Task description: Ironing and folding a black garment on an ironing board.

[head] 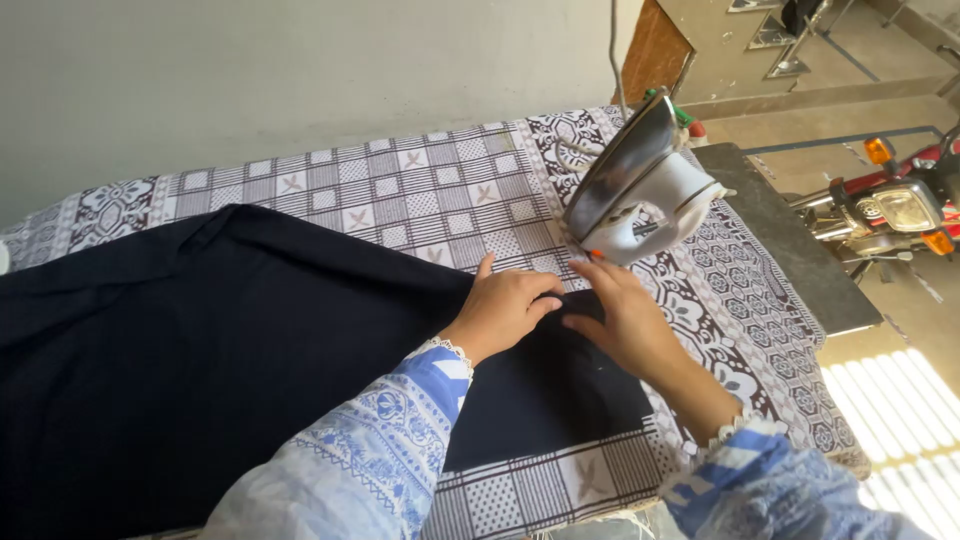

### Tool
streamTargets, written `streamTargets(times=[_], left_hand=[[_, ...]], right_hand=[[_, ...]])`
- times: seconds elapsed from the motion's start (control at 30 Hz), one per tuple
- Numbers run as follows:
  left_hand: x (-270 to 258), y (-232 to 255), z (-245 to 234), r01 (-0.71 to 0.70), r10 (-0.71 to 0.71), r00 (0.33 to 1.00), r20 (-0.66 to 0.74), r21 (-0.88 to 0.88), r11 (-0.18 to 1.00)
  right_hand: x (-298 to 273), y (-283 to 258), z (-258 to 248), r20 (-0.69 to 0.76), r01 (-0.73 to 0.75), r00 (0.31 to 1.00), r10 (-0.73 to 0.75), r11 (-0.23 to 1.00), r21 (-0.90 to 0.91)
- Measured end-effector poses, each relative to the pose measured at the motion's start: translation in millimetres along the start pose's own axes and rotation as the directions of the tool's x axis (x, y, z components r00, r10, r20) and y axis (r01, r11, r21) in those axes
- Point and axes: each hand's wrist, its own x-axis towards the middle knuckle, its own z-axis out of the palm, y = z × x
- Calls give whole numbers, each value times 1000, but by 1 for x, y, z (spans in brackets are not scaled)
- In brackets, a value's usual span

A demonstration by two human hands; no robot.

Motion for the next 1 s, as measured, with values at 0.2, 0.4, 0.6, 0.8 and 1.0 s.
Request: streamTargets(times=[0.2,0.4,0.6,0.8,1.0], left_hand=[[-53,-42,-39,-98,100,995,-18,99,990],[-135,-134,-123,214,-208,976,-61,435,875],[-246,-206,-194,413,-512,854,-90,715,564],[-309,-265,-192,752,-580,655,-485,495,435],[-283,-223,-237,501,-799,194,-569,-643,579]], right_hand=[[23,-4,1,485,-250,861,154,958,140],[46,9,-22,387,-388,843,374,921,-44],[60,10,-44,335,-530,772,541,838,-131],[71,-21,-70,209,-392,867,452,879,-272],[76,-31,-84,252,-648,753,607,750,132]])
